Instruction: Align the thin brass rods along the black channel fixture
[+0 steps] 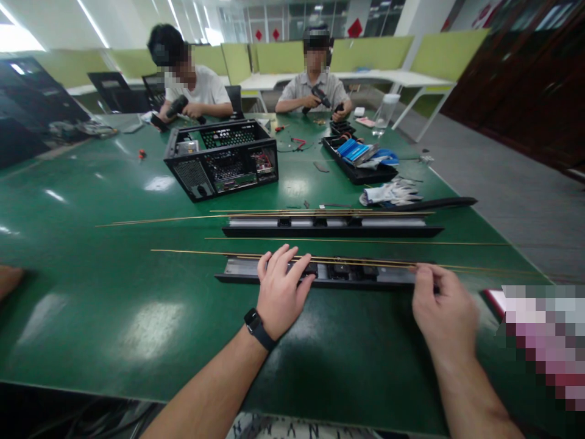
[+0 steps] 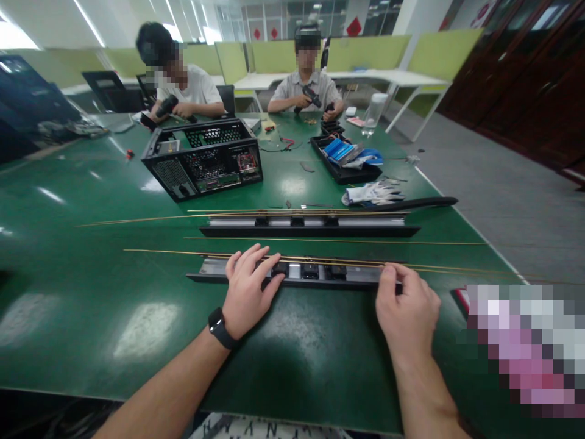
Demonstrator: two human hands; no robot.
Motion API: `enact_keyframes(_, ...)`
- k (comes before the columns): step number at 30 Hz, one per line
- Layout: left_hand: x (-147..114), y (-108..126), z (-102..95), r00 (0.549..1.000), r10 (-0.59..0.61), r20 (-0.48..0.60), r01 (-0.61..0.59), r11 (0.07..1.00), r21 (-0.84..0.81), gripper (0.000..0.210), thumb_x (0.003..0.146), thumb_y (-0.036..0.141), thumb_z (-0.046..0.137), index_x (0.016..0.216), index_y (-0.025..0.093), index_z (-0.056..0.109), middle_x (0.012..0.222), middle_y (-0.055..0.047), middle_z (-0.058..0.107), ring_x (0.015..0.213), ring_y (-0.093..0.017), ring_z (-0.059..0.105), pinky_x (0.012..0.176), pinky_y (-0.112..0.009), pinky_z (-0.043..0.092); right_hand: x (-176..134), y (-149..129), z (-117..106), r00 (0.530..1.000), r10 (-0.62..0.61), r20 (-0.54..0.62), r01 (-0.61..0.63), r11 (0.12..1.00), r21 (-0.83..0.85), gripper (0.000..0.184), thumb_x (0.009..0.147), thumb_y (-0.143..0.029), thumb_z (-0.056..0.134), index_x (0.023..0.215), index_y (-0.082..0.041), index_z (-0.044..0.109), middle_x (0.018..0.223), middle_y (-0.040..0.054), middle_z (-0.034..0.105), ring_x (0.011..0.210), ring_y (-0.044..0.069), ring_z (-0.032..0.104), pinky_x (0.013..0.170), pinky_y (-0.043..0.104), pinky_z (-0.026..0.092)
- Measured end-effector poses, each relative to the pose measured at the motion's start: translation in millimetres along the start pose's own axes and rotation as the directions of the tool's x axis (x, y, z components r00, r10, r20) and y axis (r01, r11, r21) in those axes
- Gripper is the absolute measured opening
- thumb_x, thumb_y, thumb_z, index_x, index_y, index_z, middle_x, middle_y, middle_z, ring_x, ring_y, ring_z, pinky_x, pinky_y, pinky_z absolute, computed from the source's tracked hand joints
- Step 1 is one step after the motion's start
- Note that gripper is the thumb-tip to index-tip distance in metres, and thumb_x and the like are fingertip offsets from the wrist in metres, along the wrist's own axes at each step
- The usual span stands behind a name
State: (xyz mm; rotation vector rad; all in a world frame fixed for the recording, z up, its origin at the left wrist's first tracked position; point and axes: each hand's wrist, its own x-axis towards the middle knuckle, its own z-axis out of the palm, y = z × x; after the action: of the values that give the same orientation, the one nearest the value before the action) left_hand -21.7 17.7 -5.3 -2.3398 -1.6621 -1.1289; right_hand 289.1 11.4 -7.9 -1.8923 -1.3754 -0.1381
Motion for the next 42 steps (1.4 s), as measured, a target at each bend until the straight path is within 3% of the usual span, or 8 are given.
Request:
enact_keyframes(8, 0, -1, 0.2, 1.0, 0.007, -0.014, -0.007, 1.0, 0.002, 0.033, 0.103, 0.028, 0.074, 0.136, 0.027, 0.072, 0.145, -0.012, 0.073, 0.145, -0.032, 0.062, 0.127, -0.056, 0.031, -7, -15, 0, 0.988, -0.148, 0.054, 0.142, 0.984, 0.104, 0.045, 0.103, -0.059, 0.051, 0.111, -0.024, 0.078, 0.108, 0.0108, 0.082, 0.1, 0.03, 0.074, 0.099, 0.049, 0.054)
enact_keyframes(12, -1, -1, 0.9, 1.0, 0.008, -0.022, -0.008, 1.0, 0.002, 0.034, 0.102, 0.028, 0.074, 0.136, 0.027, 0.072, 0.145, -0.012, 0.073, 0.145, -0.032, 0.062, 0.127, -0.056, 0.03, -6, -8, 1, 0.998, -0.062, 0.034, 0.059, 0.995, 0.085, 0.046, 0.104, -0.059, 0.051, 0.12, -0.023, 0.076, 0.108, 0.0112, 0.082, 0.1, 0.03, 0.075, 0.097, 0.048, 0.055)
enact_keyframes(15, -1, -1, 1.7, 1.0, 0.003, -0.023, -0.003, 1.0, -0.001, 0.034, 0.102, 0.027, 0.075, 0.135, 0.027, 0.072, 0.145, -0.012, 0.073, 0.145, -0.032, 0.062, 0.127, -0.056, 0.03, -4, -5, 1, 1.0, -0.025, 0.003, 0.025, 0.998, 0.056, 0.047, 0.104, -0.058, 0.049, 0.113, -0.021, 0.077, 0.104, 0.0134, 0.082, 0.098, 0.032, 0.075, 0.095, 0.048, 0.055)
enact_keyframes(21, -1, -1, 1.5, 1.0, -0.001, -0.013, 0.001, 1.0, 0.0, 0.034, 0.102, 0.026, 0.075, 0.136, 0.027, 0.072, 0.145, -0.012, 0.073, 0.145, -0.033, 0.062, 0.127, -0.056, 0.031, -6, -15, 0, 0.981, -0.177, 0.078, 0.165, 0.976, 0.14, 0.044, 0.103, -0.059, 0.052, 0.112, -0.024, 0.078, 0.107, 0.0112, 0.082, 0.102, 0.03, 0.076, 0.103, 0.05, 0.053)
enact_keyframes(27, 0, -1, 1.4, 1.0, 0.005, -0.018, -0.005, 1.0, -0.004, 0.034, 0.102, 0.027, 0.075, 0.135, 0.027, 0.072, 0.145, -0.012, 0.073, 0.145, -0.033, 0.061, 0.127, -0.056, 0.03, -5, -8, 1, 0.999, -0.001, 0.051, -0.003, 0.997, 0.078, 0.048, 0.103, -0.062, 0.049, 0.114, -0.025, 0.077, 0.107, 0.0114, 0.082, 0.104, 0.034, 0.074, 0.099, 0.052, 0.054)
enact_keyframes(35, 0, -1, 2.0, 1.0, 0.008, -0.029, -0.008, 1.0, -0.007, 0.034, 0.101, 0.027, 0.076, 0.135, 0.026, 0.072, 0.145, -0.012, 0.073, 0.145, -0.033, 0.062, 0.127, -0.056, 0.03, -9, -18, 0, 0.977, -0.183, 0.109, 0.164, 0.973, 0.166, 0.045, 0.102, -0.06, 0.054, 0.116, -0.024, 0.078, 0.106, 0.0109, 0.083, 0.104, 0.031, 0.076, 0.106, 0.052, 0.053)
enact_keyframes(38, -1, -2, 2.8, 1.0, 0.007, -0.029, -0.008, 1.0, -0.008, 0.034, 0.102, 0.028, 0.076, 0.136, 0.026, 0.072, 0.145, -0.012, 0.073, 0.145, -0.033, 0.062, 0.127, -0.056, 0.029, -9, -16, -1, 0.989, -0.116, 0.095, 0.101, 0.983, 0.152, 0.049, 0.102, -0.061, 0.054, 0.124, -0.023, 0.076, 0.109, 0.0117, 0.083, 0.106, 0.033, 0.076, 0.105, 0.054, 0.054)
enact_keyframes(42, -1, -2, 2.9, 1.0, 0.006, -0.03, -0.006, 1.0, -0.011, 0.034, 0.102, 0.028, 0.076, 0.135, 0.026, 0.072, 0.145, -0.012, 0.073, 0.145, -0.032, 0.062, 0.127, -0.056, 0.029, -6, -12, -2, 0.996, -0.032, 0.082, 0.024, 0.995, 0.097, 0.05, 0.103, -0.063, 0.049, 0.115, -0.024, 0.078, 0.11, 0.0121, 0.083, 0.108, 0.035, 0.075, 0.101, 0.054, 0.055)
